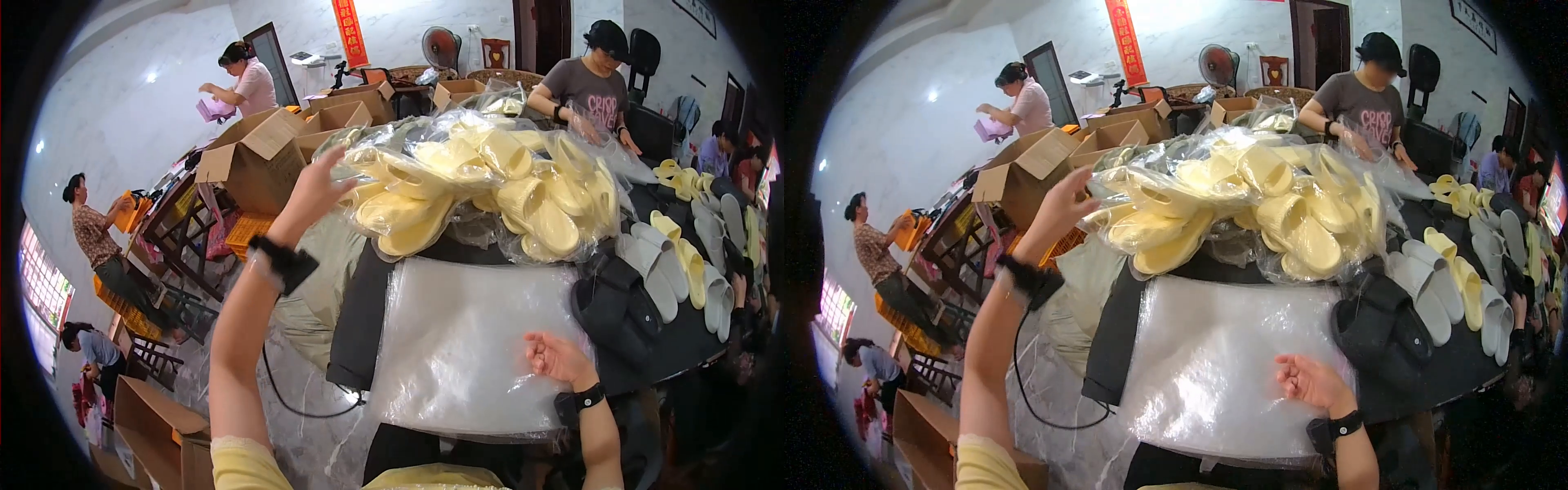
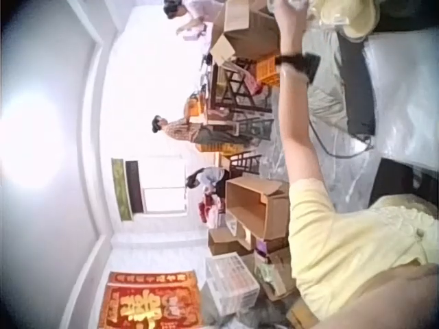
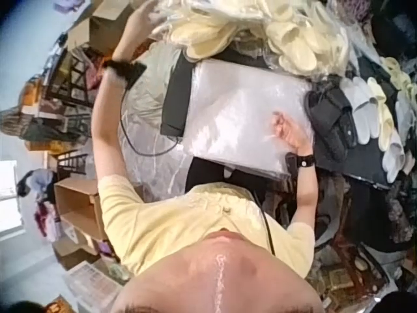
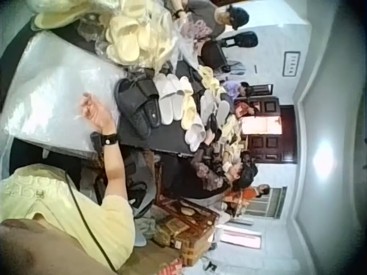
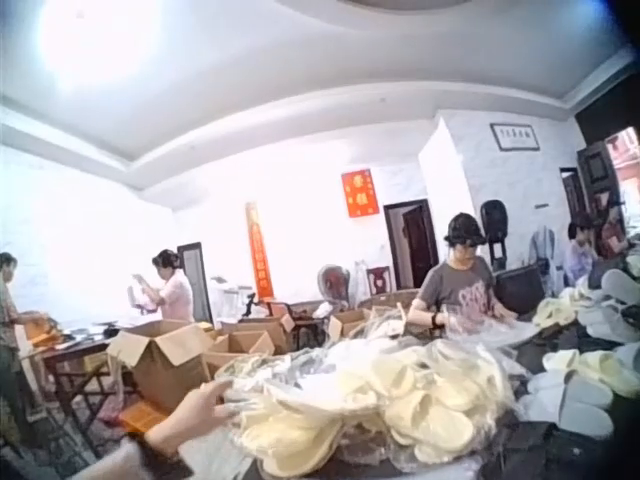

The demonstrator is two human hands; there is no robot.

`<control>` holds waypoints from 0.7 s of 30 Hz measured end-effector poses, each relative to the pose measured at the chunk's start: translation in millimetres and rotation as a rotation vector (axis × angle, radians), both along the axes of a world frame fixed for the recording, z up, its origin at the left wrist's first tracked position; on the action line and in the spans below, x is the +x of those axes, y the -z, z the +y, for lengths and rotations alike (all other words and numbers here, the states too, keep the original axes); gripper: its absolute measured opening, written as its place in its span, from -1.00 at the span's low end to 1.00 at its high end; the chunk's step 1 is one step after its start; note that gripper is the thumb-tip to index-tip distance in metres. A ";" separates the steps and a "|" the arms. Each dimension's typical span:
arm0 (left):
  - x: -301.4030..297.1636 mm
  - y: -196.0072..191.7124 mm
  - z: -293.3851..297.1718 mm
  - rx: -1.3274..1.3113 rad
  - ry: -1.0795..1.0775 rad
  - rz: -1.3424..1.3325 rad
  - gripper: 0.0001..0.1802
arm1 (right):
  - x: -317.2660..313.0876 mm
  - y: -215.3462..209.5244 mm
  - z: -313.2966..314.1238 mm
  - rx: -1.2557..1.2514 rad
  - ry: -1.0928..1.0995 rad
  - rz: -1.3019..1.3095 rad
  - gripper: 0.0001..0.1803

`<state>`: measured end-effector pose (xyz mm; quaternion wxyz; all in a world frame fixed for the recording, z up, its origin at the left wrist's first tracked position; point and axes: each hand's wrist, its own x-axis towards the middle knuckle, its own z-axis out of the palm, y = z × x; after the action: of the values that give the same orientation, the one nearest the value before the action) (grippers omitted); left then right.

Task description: The recorder is packaging pairs of plastic slide sandals into clear plastic bags and placing them into a larger transport bag or container.

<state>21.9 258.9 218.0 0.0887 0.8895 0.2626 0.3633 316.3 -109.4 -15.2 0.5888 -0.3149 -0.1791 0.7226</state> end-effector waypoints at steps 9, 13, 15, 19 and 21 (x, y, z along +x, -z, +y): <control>80.9 36.3 92.9 0.351 -0.050 0.414 -0.53 | 1.1 3.8 1.4 0.040 -0.043 0.078 -0.57; 112.1 22.4 64.5 0.393 -0.009 0.291 -0.71 | 1.3 1.9 -0.7 0.049 -0.065 0.072 -0.56; 125.4 -1.9 40.4 0.428 -0.004 0.206 -0.77 | 2.0 3.1 -0.6 0.051 -0.072 0.071 -0.55; 128.0 -60.0 -1.8 0.457 -0.034 0.049 -0.86 | 2.1 7.1 -3.8 0.050 -0.082 0.021 -0.54; 119.3 -79.0 -15.1 0.471 0.019 -0.108 -0.82 | 3.0 8.4 -3.3 0.049 -0.091 0.001 -0.54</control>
<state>141.1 243.9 297.0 -0.1040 0.8673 0.1572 0.4608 319.4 -112.7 -23.6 0.5630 -0.2917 -0.2103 0.7441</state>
